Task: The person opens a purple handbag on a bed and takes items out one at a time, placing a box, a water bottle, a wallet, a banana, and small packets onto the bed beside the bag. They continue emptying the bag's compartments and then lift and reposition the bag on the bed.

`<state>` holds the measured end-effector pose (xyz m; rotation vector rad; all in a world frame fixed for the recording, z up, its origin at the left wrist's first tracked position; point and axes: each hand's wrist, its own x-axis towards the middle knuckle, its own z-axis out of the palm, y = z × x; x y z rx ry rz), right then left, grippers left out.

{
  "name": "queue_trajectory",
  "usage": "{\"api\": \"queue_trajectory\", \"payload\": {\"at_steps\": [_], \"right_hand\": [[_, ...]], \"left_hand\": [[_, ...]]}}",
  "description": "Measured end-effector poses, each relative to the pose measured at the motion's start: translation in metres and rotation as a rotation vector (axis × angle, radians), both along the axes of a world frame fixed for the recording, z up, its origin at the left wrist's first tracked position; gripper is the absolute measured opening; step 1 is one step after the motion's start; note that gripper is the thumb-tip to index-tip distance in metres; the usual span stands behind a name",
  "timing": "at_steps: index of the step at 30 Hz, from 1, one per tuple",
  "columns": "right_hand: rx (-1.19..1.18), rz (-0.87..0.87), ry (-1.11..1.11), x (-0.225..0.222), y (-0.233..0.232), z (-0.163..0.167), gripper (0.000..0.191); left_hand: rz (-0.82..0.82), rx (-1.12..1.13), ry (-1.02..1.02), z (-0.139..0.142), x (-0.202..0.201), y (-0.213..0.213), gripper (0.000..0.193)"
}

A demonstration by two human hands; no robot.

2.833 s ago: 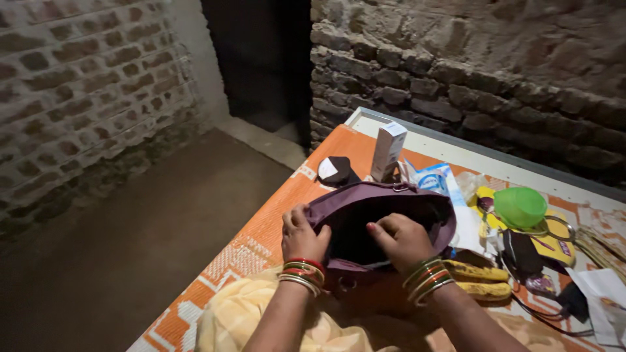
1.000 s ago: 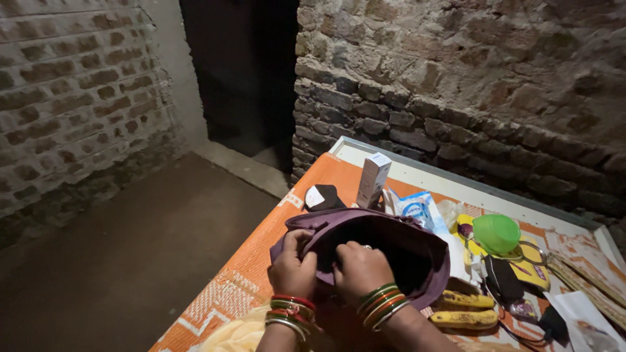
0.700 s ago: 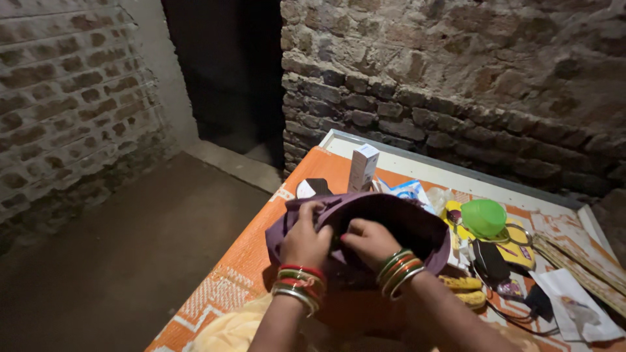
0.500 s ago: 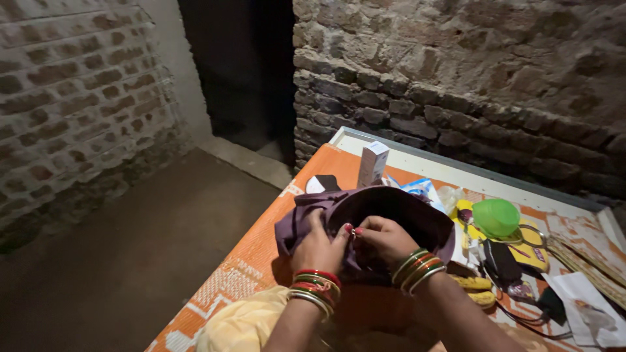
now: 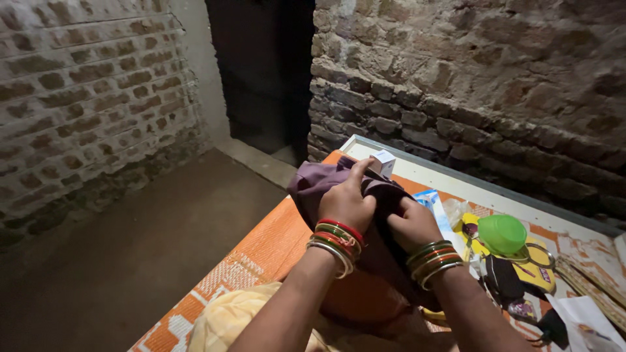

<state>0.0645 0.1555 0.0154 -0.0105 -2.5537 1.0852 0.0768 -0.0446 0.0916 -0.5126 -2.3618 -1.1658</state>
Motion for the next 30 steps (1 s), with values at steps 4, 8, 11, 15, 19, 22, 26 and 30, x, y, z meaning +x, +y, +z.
{"api": "queue_trajectory", "payload": {"at_steps": [4, 8, 11, 15, 19, 22, 26, 30], "right_hand": [[0.127, -0.165, -0.099, -0.001, 0.031, -0.031, 0.039], [0.309, -0.401, -0.361, 0.024, 0.069, -0.057, 0.041], [0.346, -0.433, -0.443, 0.034, 0.084, -0.064, 0.041], [0.341, -0.507, -0.430, 0.030, 0.088, -0.052, 0.038], [0.331, -0.536, -0.245, 0.022, 0.087, -0.025, 0.034], [0.128, -0.507, -0.189, 0.015, 0.083, 0.002, 0.033], [0.016, -0.414, -0.049, -0.001, 0.075, 0.037, 0.037], [0.070, -0.402, 0.211, -0.037, 0.065, 0.042, 0.034]], "left_hand": [[0.100, 0.010, -0.073, 0.011, -0.013, -0.009, 0.061], [0.167, 0.118, -0.374, 0.012, -0.033, -0.031, 0.054], [0.203, 0.184, -0.177, -0.005, -0.042, -0.037, 0.045], [0.120, 0.326, -0.213, -0.034, -0.065, -0.042, 0.033], [-0.073, 0.699, -0.309, -0.063, -0.100, -0.055, 0.030], [-0.115, 0.964, -0.514, -0.082, -0.117, -0.082, 0.029], [-0.085, 1.108, -0.774, -0.107, -0.113, -0.137, 0.035], [-0.033, 1.270, -1.083, -0.136, -0.102, -0.158, 0.008]]}}
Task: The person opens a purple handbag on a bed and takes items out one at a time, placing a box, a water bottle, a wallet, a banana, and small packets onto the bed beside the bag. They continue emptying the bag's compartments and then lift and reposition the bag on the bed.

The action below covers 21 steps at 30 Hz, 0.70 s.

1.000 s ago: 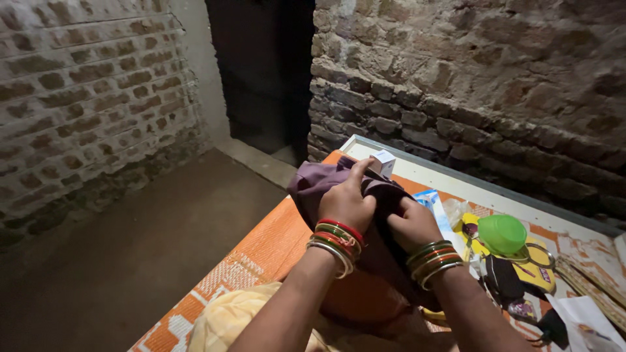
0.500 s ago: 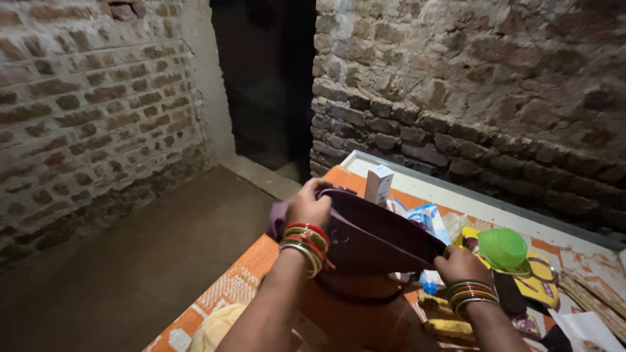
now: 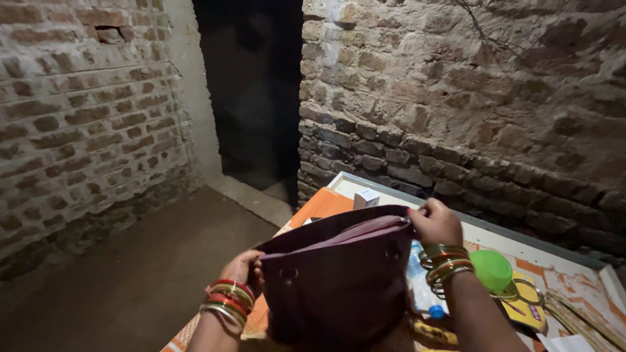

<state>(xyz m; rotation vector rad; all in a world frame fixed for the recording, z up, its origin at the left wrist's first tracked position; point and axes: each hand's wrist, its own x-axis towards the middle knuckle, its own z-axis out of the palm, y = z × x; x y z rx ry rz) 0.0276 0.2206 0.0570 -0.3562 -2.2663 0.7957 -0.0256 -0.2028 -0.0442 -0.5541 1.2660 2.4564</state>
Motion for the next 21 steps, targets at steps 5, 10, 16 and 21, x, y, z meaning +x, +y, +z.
{"api": "queue_trajectory", "payload": {"at_steps": [5, 10, 16, 21], "right_hand": [[-0.135, 0.082, -0.002, -0.059, -0.009, -0.053, 0.032], [-0.498, 0.258, 0.241, -0.052, -0.033, -0.087, 0.025], [0.280, 0.056, 0.345, 0.055, -0.126, -0.099, 0.023], [0.633, 0.266, 0.394, 0.100, -0.169, -0.101, 0.033]], "left_hand": [[0.110, -0.206, 0.119, -0.039, 0.010, 0.004, 0.042], [0.218, -0.727, 0.761, -0.058, 0.018, 0.025, 0.086], [-0.209, -0.550, 0.115, -0.063, 0.025, 0.031, 0.102], [-0.016, -0.916, 0.197, -0.073, 0.013, 0.039, 0.102]]}}
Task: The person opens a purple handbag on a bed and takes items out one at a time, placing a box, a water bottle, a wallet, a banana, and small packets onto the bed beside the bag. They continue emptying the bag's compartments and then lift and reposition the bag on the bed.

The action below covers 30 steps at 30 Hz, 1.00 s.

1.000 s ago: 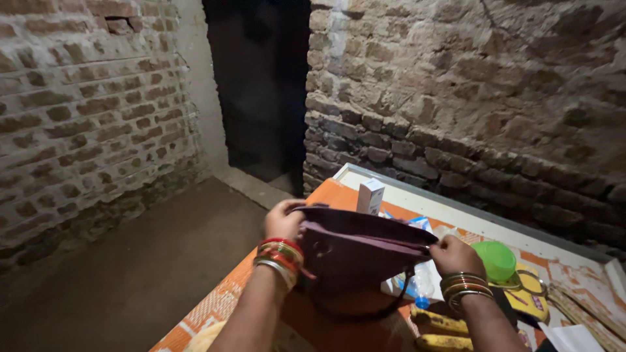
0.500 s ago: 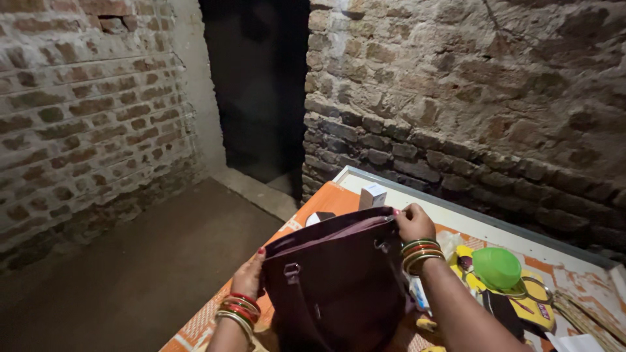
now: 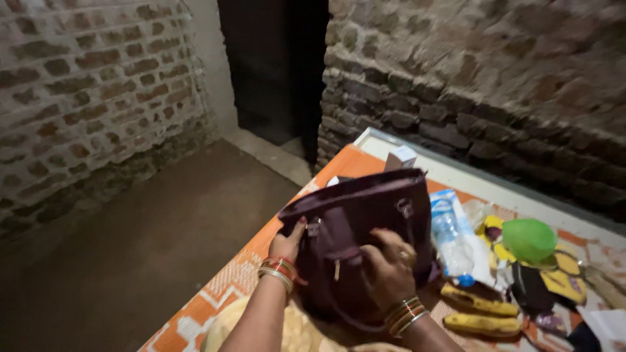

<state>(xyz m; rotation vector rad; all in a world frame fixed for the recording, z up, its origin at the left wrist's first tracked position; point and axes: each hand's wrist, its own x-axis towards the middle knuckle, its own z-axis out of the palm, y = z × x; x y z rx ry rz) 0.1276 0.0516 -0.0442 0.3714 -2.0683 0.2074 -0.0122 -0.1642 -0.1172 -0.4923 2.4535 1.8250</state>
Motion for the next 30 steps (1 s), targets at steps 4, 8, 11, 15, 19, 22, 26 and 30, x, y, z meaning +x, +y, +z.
{"api": "queue_trajectory", "payload": {"at_steps": [4, 8, 11, 15, 19, 22, 26, 30], "right_hand": [[-0.094, -0.028, -0.529, -0.003, -0.023, -0.020, 0.031], [-0.013, -0.199, -0.649, -0.023, -0.026, -0.039, 0.046], [-0.016, -0.317, -0.800, -0.038, -0.023, -0.049, 0.040], [-0.106, -0.356, -0.857, -0.046, -0.021, -0.064, 0.028], [-0.224, -0.337, -0.877, -0.042, -0.009, -0.076, 0.030], [-0.289, -0.232, -0.770, -0.037, -0.003, -0.078, 0.030], [-0.315, -0.224, -0.807, -0.031, -0.007, -0.071, 0.029], [-0.269, -0.262, -0.797, -0.031, -0.015, -0.055, 0.028]], "left_hand": [[0.041, 0.365, -0.028, -0.002, 0.006, 0.013, 0.097], [-0.101, 0.005, -0.122, -0.001, 0.009, 0.017, 0.121], [-0.208, -0.055, -0.210, -0.002, 0.019, 0.015, 0.121], [-0.335, 0.041, -0.202, -0.005, 0.029, 0.015, 0.115], [-0.480, 0.011, -0.221, -0.006, 0.036, 0.017, 0.086], [-0.468, -0.071, -0.295, 0.001, 0.040, 0.026, 0.061], [-0.333, -0.183, -0.214, 0.012, 0.046, 0.033, 0.042], [-0.279, -0.188, -0.121, 0.017, 0.049, 0.032, 0.032]]}}
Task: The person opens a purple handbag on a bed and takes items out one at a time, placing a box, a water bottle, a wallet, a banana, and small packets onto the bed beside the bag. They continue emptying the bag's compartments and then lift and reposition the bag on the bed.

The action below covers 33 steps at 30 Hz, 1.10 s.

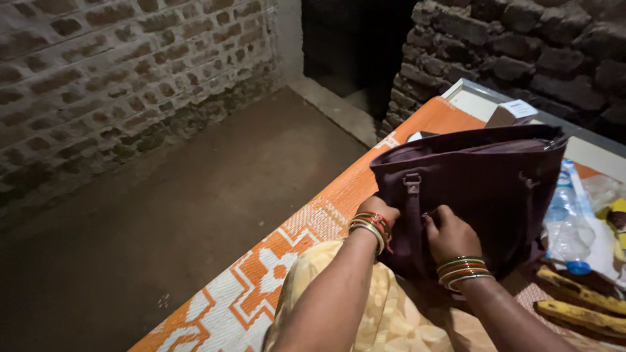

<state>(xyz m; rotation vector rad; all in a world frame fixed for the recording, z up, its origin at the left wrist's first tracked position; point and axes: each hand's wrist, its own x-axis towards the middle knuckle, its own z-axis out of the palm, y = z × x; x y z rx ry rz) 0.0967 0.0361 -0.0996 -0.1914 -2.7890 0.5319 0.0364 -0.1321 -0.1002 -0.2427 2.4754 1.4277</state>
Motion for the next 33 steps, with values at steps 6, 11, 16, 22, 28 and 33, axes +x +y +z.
{"api": "queue_trajectory", "payload": {"at_steps": [6, 11, 16, 22, 28, 33], "right_hand": [[0.137, -0.165, -0.105, -0.010, 0.034, 0.020, 0.030], [0.174, -0.299, -0.107, -0.029, 0.121, 0.022, 0.026], [0.117, -0.316, -0.061, -0.045, 0.143, -0.002, 0.028], [0.167, -0.100, 0.095, -0.015, 0.102, 0.008, 0.055], [0.405, 0.244, -0.040, -0.007, 0.052, 0.022, 0.082], [0.483, 0.170, -0.144, -0.012, 0.035, 0.021, 0.053]], "left_hand": [[0.044, -0.079, 0.052, 0.000, -0.003, 0.000, 0.032], [0.033, -0.057, 0.030, -0.005, -0.006, 0.000, 0.031], [0.036, -0.160, 0.068, -0.018, -0.015, -0.002, 0.037], [0.083, -0.058, 0.160, -0.034, -0.027, -0.014, 0.058], [0.173, 0.107, 0.283, -0.026, -0.022, -0.013, 0.069], [0.196, 0.161, 0.231, -0.011, -0.011, -0.019, 0.075]]}}
